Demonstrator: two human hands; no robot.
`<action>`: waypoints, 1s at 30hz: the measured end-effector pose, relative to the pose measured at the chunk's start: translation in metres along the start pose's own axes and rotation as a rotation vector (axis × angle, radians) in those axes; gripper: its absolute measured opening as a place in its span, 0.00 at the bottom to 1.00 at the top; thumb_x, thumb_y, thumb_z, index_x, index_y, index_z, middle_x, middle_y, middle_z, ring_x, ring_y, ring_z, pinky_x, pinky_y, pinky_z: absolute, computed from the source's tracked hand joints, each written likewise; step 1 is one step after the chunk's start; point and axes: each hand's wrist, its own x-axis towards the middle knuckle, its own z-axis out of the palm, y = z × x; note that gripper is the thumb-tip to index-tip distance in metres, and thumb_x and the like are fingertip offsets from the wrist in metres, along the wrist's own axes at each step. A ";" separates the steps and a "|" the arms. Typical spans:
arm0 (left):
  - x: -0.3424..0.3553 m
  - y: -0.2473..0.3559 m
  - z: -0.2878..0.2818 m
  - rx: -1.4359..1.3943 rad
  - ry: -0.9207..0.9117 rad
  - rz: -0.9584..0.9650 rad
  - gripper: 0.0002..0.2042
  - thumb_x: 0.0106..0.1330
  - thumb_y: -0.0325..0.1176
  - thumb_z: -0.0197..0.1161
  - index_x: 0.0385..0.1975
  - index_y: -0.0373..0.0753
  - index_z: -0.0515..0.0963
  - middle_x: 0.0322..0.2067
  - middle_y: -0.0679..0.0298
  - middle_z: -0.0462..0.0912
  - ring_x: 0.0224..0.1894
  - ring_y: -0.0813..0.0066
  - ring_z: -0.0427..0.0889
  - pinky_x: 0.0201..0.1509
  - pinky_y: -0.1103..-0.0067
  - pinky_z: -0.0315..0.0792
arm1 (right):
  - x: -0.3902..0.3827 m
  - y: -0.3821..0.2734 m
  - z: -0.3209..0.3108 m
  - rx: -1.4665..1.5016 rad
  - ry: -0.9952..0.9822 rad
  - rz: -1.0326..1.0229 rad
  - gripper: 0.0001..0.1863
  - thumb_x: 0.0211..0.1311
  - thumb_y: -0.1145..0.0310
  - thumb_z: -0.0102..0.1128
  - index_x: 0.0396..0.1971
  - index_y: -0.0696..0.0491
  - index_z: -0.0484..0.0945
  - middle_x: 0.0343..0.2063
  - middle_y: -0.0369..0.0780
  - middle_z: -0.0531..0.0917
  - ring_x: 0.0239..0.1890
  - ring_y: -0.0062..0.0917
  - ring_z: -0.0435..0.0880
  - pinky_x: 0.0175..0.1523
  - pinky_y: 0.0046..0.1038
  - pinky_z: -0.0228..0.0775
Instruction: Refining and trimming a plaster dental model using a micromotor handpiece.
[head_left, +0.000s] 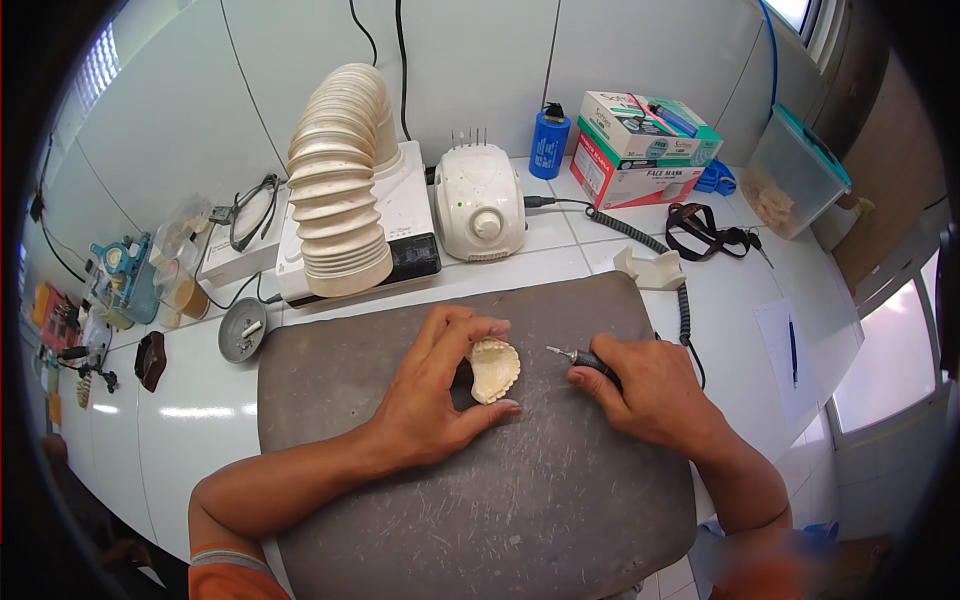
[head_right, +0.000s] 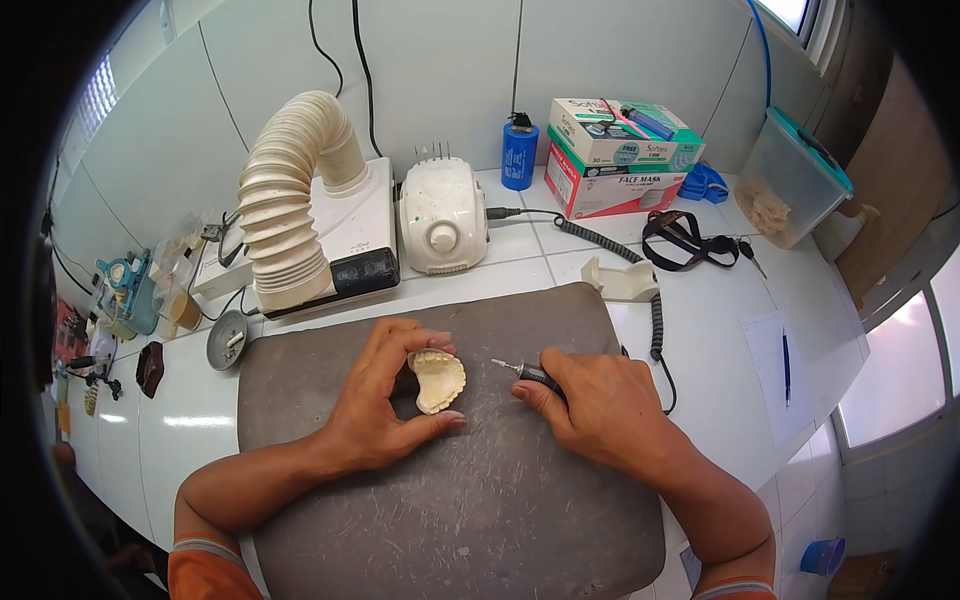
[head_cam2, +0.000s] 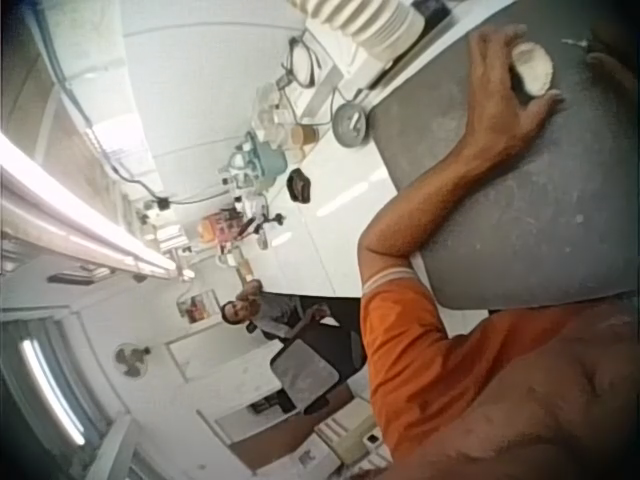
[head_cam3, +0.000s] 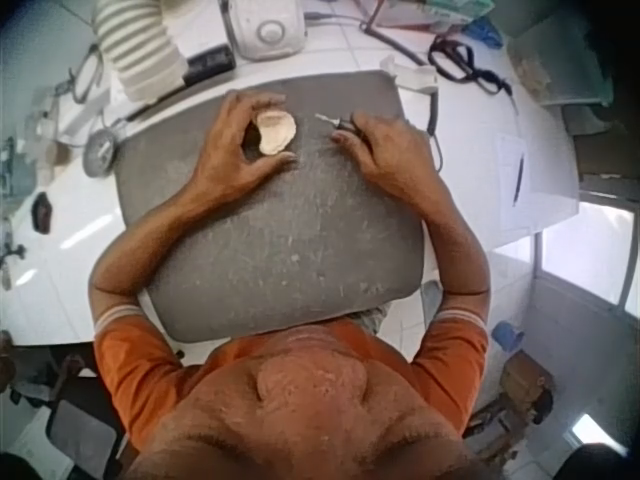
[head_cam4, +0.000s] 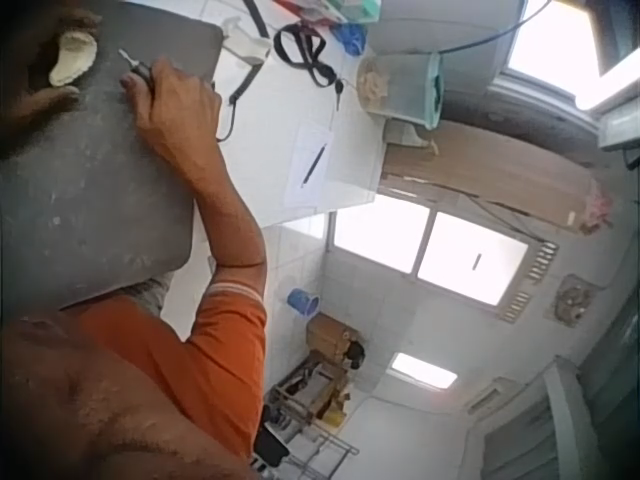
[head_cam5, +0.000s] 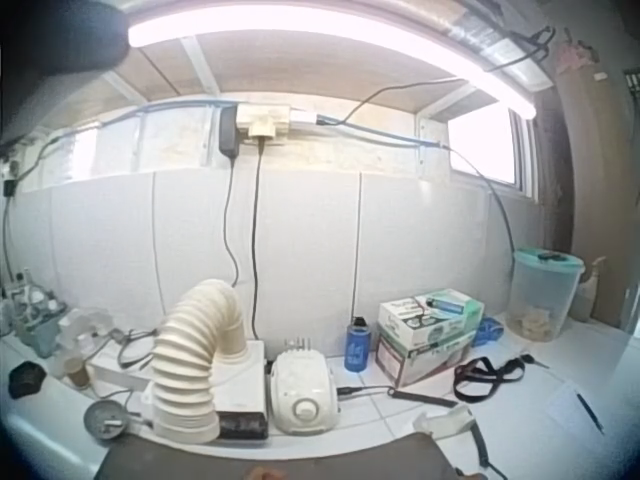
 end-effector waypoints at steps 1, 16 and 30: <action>0.000 0.000 0.000 0.002 -0.013 0.000 0.37 0.61 0.33 0.88 0.70 0.40 0.76 0.61 0.57 0.71 0.64 0.64 0.80 0.67 0.71 0.82 | 0.000 0.000 -0.001 0.000 0.000 0.001 0.26 0.82 0.43 0.61 0.34 0.54 0.78 0.25 0.46 0.87 0.28 0.50 0.88 0.38 0.50 0.77; -0.001 0.000 0.003 -0.101 -0.037 -0.033 0.35 0.62 0.36 0.88 0.67 0.39 0.75 0.61 0.55 0.70 0.62 0.59 0.81 0.61 0.67 0.85 | 0.000 -0.002 -0.003 -0.002 -0.006 0.006 0.26 0.82 0.44 0.62 0.34 0.54 0.78 0.26 0.45 0.88 0.29 0.49 0.89 0.38 0.50 0.77; 0.001 0.004 -0.002 0.069 0.002 0.026 0.40 0.59 0.45 0.89 0.68 0.38 0.77 0.62 0.53 0.80 0.66 0.52 0.82 0.69 0.64 0.78 | 0.000 -0.001 -0.002 -0.002 -0.007 0.004 0.26 0.82 0.44 0.62 0.35 0.54 0.78 0.25 0.45 0.88 0.28 0.49 0.89 0.38 0.50 0.77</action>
